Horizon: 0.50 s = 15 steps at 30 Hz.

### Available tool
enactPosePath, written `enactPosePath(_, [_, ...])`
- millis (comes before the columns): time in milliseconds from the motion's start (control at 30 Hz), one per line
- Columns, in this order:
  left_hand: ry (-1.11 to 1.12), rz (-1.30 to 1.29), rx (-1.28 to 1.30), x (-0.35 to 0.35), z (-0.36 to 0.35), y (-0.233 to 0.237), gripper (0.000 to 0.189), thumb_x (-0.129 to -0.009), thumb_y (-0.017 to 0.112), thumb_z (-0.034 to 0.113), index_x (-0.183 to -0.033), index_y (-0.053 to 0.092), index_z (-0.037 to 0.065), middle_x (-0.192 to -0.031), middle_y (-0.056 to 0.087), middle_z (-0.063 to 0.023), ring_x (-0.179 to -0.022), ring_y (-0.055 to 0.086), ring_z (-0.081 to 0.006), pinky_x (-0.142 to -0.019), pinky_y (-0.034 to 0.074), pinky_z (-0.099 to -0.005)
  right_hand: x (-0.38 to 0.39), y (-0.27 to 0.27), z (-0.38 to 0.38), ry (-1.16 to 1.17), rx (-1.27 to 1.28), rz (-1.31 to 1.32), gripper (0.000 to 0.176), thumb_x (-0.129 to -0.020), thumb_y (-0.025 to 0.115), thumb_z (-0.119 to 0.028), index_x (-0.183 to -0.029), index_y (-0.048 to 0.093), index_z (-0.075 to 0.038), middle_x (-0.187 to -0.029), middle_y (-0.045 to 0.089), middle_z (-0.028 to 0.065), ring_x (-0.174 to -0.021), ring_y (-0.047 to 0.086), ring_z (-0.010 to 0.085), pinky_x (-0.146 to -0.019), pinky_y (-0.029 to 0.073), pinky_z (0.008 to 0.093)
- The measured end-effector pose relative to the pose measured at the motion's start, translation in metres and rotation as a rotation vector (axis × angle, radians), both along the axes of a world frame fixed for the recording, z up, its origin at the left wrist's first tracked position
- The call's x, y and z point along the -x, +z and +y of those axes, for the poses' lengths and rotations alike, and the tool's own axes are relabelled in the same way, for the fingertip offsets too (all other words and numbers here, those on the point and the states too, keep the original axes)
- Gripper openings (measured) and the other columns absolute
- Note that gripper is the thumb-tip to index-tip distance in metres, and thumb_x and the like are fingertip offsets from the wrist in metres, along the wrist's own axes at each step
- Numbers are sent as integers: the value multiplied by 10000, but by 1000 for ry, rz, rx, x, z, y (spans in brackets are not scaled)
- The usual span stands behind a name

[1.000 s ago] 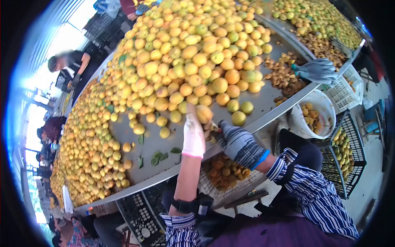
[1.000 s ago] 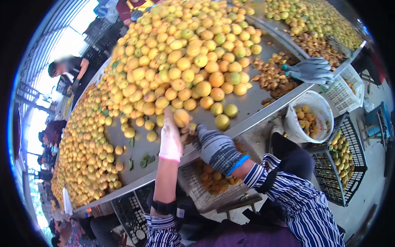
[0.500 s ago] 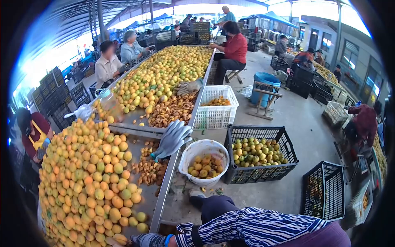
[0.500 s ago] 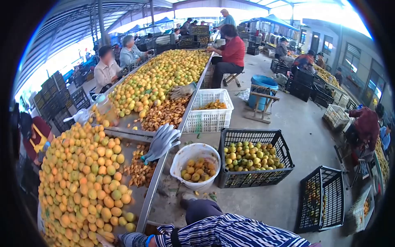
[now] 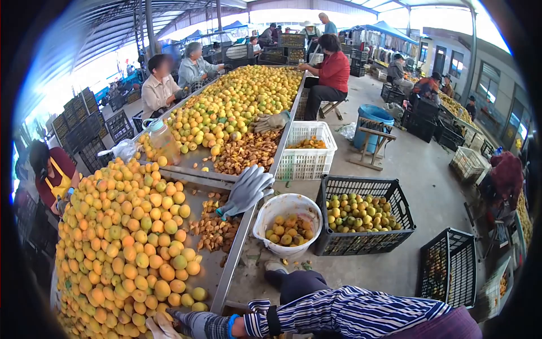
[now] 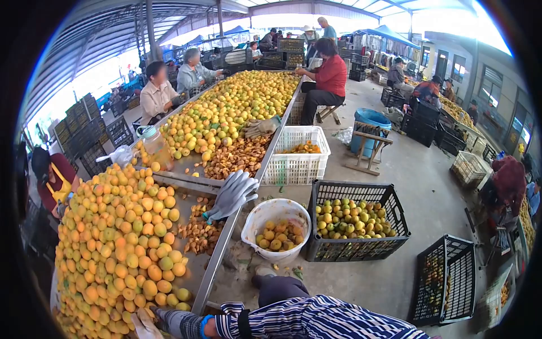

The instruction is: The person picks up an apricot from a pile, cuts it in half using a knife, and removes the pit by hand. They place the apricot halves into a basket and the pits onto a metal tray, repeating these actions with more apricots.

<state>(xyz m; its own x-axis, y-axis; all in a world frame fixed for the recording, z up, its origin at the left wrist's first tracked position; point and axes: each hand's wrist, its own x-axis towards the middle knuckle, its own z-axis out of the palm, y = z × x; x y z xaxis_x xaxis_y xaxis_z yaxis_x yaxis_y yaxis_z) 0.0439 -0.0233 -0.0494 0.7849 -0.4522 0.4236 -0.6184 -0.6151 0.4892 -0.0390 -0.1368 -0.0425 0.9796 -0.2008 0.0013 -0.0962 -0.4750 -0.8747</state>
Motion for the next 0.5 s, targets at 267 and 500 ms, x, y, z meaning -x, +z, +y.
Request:
enactPosePath(267, [-108, 29, 61, 4, 16, -18, 373, -940, 376, 79, -1293, 467, -4, -1330, 450, -220, -1243, 419, -361, -1054, 344, -416, -2, -24, 13, -86, -380, -363, 236, -896, 504, -80, -1112, 549, 3, -1097, 584, 154, -1014, 539, 250, -922, 433, 355])
enactPosePath(500, [-29, 27, 171, 11, 1, -7, 193, -938, 412, 158, -1042, 532, 48, -969, 556, -214, -772, 582, -332, -693, 487, -417, 7, 7, 9, -67, -885, 55, 372, -943, 527, -233, -1260, 477, -46, -977, 596, 46, -839, 566, 135, -728, 480, 224])
